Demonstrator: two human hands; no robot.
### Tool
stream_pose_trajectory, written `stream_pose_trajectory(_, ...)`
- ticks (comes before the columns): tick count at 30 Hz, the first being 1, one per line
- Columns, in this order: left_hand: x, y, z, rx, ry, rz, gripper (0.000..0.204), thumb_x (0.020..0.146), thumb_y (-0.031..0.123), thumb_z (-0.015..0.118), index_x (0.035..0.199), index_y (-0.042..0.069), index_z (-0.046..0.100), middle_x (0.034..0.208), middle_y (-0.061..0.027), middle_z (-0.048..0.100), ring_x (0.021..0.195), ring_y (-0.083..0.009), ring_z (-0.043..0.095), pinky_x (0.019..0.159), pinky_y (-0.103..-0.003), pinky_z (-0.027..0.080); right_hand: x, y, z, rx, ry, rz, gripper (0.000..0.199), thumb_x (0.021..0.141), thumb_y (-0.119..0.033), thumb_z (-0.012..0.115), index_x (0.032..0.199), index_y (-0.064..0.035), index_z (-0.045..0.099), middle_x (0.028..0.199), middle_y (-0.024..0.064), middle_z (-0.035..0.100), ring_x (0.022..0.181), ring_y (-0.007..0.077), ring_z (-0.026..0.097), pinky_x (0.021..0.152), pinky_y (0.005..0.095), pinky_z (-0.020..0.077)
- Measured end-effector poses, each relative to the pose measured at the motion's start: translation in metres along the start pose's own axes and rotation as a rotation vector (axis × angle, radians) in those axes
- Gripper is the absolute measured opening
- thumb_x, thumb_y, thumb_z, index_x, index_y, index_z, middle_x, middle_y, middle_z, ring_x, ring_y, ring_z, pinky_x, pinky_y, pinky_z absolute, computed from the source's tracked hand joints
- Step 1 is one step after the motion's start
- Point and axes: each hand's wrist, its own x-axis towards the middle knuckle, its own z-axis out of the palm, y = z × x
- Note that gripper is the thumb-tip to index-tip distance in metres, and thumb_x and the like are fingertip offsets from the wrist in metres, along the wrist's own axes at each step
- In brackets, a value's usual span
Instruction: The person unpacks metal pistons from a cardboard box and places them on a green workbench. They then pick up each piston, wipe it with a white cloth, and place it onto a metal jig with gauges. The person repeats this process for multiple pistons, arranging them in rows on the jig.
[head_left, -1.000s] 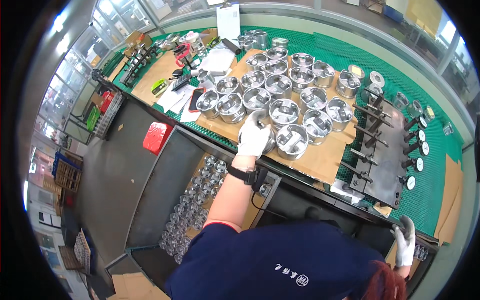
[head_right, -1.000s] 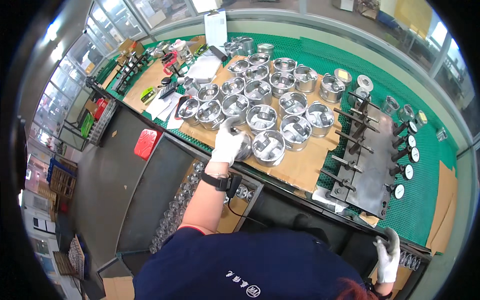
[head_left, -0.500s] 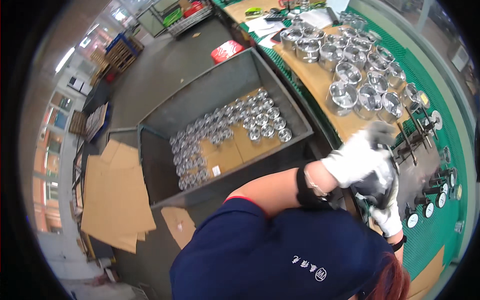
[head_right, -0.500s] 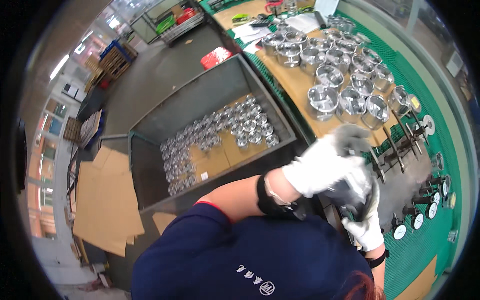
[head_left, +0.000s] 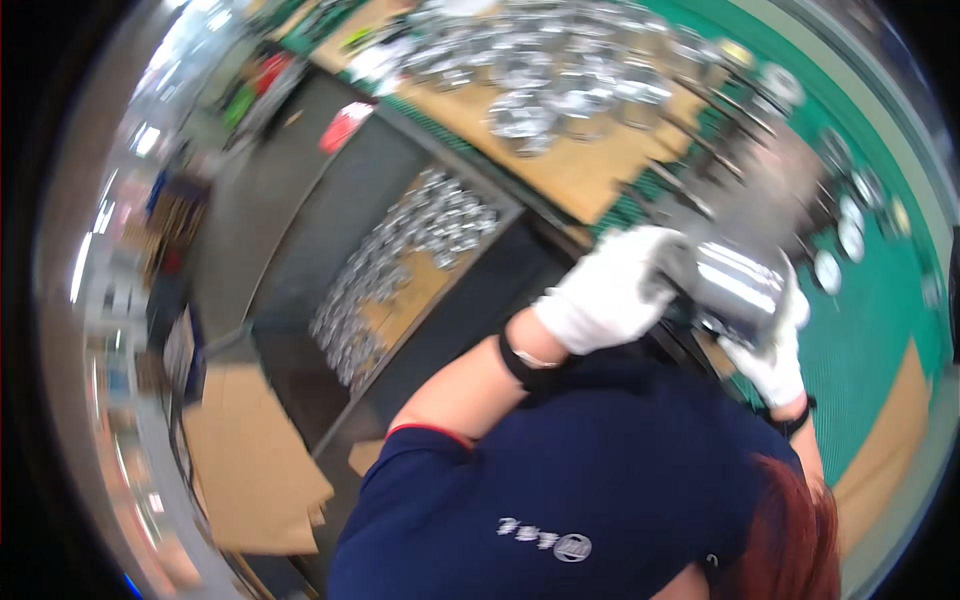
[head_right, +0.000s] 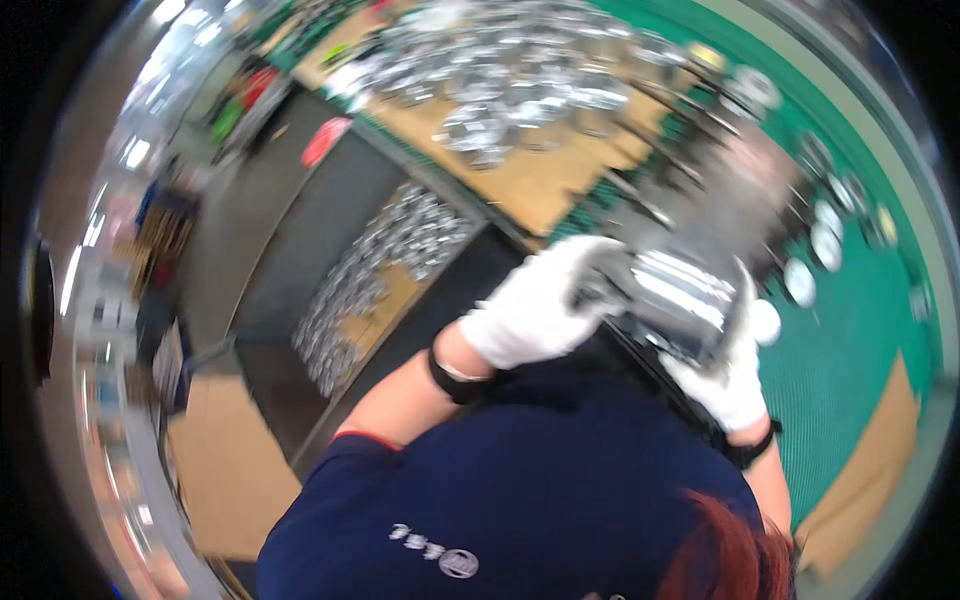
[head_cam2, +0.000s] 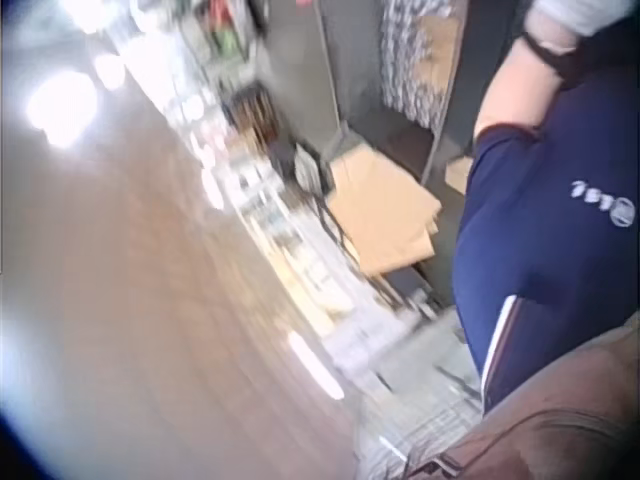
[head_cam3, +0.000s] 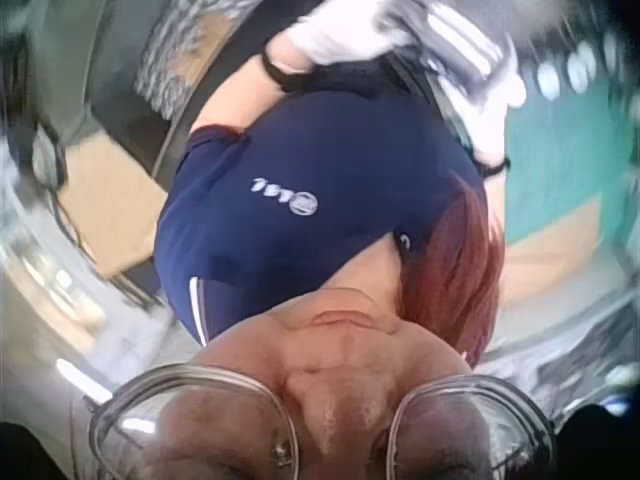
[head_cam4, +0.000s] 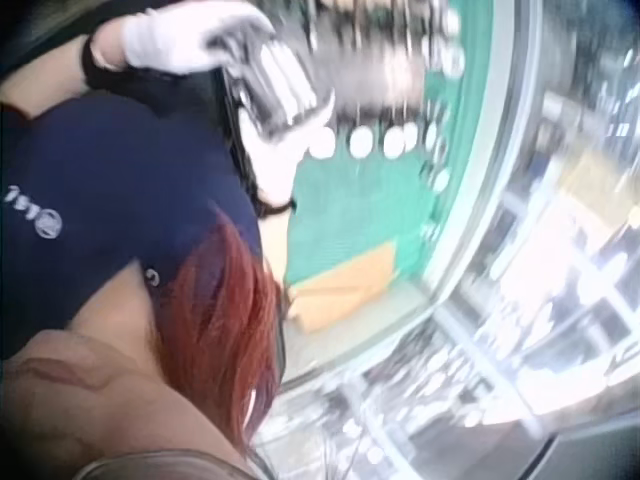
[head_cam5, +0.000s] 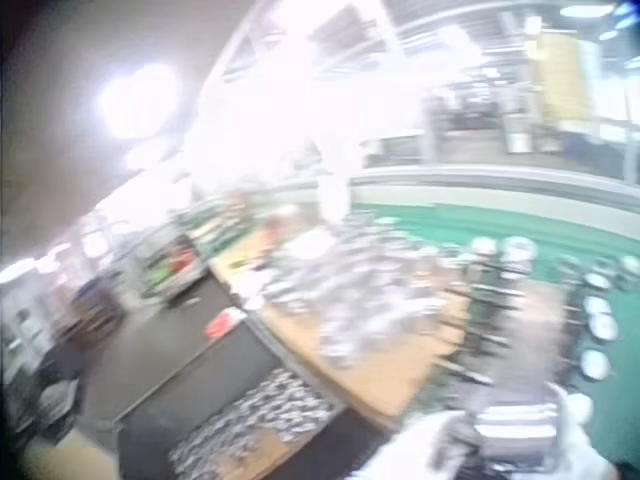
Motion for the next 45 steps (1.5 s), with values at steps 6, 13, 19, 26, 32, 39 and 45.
stream_pose_trajectory(6, 0.042, -0.005, 0.012, 0.089, -0.210, 0.036, 0.077, 0.075, 0.008, 0.082, 0.142, 0.000, 0.044, 0.125, -0.0193, 0.061, 0.110, -0.0325, 0.067, 0.093, -0.039, 0.055, -0.004, -0.008, -0.005, -0.213, 0.201, 0.132, 0.123, 0.060, -0.026, 0.090, 0.157, -0.0003, 0.020, 0.140, 0.0237, 0.047, 0.131, 0.0347, 0.047, 0.112, 0.0432, 0.0399)
stream_pose_trajectory(13, 0.088, -0.002, 0.018, 0.287, -0.307, 0.320, 0.080, 0.068, 0.014, 0.086, 0.138, 0.001, 0.049, 0.130, -0.0216, 0.059, 0.118, -0.0401, 0.060, 0.101, -0.045, 0.049, 0.027, -0.011, 0.002, -0.512, 0.205, 0.159, 0.105, 0.062, -0.029, 0.087, 0.150, -0.0026, 0.037, 0.128, 0.0263, 0.056, 0.112, 0.0418, 0.059, 0.098, 0.0471, 0.0496)
stream_pose_trajectory(19, 0.109, 0.096, -0.059, -0.369, -0.671, 0.662, 0.028, 0.076, 0.014, 0.079, 0.099, 0.004, 0.068, 0.097, -0.0120, 0.069, 0.085, -0.0313, 0.069, 0.074, -0.040, 0.054, 0.046, -0.014, 0.012, -0.596, 0.189, 0.234, 0.103, 0.061, -0.032, 0.086, 0.148, -0.0020, 0.039, 0.123, 0.0283, 0.054, 0.110, 0.0453, 0.058, 0.094, 0.0504, 0.0499)
stream_pose_trajectory(26, 0.130, 0.165, -0.081, -0.551, -0.854, 0.991, 0.030, 0.075, 0.012, 0.078, 0.102, 0.003, 0.068, 0.096, -0.0115, 0.070, 0.085, -0.0297, 0.068, 0.076, -0.037, 0.054, 0.051, -0.008, 0.014, -0.645, 0.198, 0.204, 0.104, 0.062, -0.033, 0.087, 0.149, -0.0035, 0.039, 0.124, 0.0297, 0.052, 0.109, 0.0462, 0.058, 0.093, 0.0488, 0.0506)
stream_pose_trajectory(32, 0.126, 0.162, -0.109, -0.473, -0.767, 0.933, 0.032, 0.075, 0.010, 0.077, 0.104, 0.001, 0.068, 0.095, -0.0111, 0.070, 0.085, -0.0284, 0.067, 0.079, -0.036, 0.054, 0.065, -0.003, 0.018, -0.476, 0.169, 0.097, 0.096, 0.064, -0.030, 0.086, 0.144, -0.0032, 0.042, 0.126, 0.0225, 0.054, 0.111, 0.0420, 0.057, 0.094, 0.0448, 0.0501)
stream_pose_trajectory(39, 0.121, -0.007, -0.015, 0.427, -0.509, 0.378, 0.077, 0.068, 0.021, 0.088, 0.135, 0.009, 0.052, 0.142, -0.0258, 0.047, 0.123, -0.0430, 0.054, 0.100, -0.048, 0.048, 0.021, -0.016, 0.005, -0.368, 0.308, 0.201, 0.084, 0.074, -0.015, 0.083, 0.145, 0.0006, 0.041, 0.121, 0.0247, 0.060, 0.105, 0.0385, 0.064, 0.092, 0.0425, 0.0533)
stream_pose_trajectory(45, 0.111, -0.053, 0.049, 0.330, -0.370, 0.311, 0.076, 0.058, 0.022, 0.092, 0.123, 0.010, 0.055, 0.145, -0.0331, 0.042, 0.112, -0.0484, 0.060, 0.095, -0.049, 0.052, -0.010, -0.007, 0.025, 0.383, 0.315, 0.730, 0.068, 0.087, -0.009, 0.075, 0.145, 0.0045, 0.041, 0.104, 0.0133, 0.067, 0.080, 0.0167, 0.068, 0.072, 0.0297, 0.0569)
